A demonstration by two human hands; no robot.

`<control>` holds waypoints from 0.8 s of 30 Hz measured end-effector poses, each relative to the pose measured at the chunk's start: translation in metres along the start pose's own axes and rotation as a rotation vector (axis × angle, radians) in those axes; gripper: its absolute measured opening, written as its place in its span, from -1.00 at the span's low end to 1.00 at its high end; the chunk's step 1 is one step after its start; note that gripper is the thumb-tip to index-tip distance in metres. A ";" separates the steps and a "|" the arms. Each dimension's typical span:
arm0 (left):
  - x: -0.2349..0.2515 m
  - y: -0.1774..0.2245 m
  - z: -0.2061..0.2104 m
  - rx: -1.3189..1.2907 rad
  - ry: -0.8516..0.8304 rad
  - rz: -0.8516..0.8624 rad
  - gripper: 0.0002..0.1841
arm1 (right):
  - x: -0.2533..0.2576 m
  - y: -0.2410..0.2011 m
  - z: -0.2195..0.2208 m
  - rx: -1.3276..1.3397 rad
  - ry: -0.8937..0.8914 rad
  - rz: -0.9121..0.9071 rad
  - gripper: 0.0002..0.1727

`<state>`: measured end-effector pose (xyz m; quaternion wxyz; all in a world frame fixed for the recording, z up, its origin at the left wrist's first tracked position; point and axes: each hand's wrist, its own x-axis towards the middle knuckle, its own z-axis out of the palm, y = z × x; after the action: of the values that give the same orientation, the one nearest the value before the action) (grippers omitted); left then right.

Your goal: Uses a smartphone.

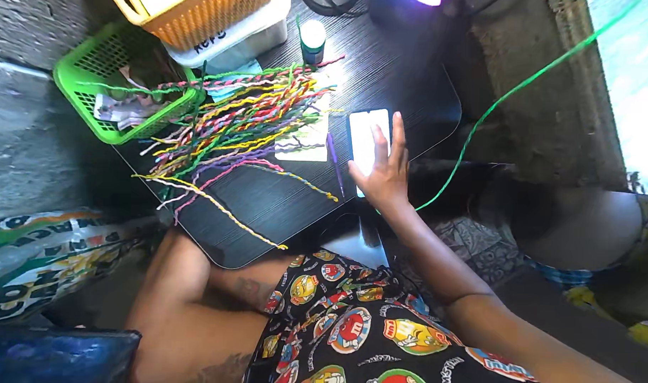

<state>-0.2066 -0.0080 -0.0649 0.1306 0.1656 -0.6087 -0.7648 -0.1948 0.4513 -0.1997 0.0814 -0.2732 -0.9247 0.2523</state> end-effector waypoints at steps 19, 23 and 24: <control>-0.003 0.007 0.021 0.115 0.055 -0.053 -0.50 | -0.021 0.024 -0.008 0.174 -0.104 -0.019 -0.41; -0.003 0.006 0.017 0.041 0.020 -0.065 -0.50 | -0.014 0.021 -0.003 0.073 -0.083 -0.072 -0.46; 0.000 0.005 0.009 0.030 0.024 -0.058 -0.51 | -0.011 0.018 -0.004 0.048 -0.100 -0.060 -0.46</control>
<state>-0.2097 -0.0012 -0.0586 0.1131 0.1945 -0.6134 -0.7570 -0.1760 0.4603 -0.2057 0.0491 -0.2302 -0.9291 0.2852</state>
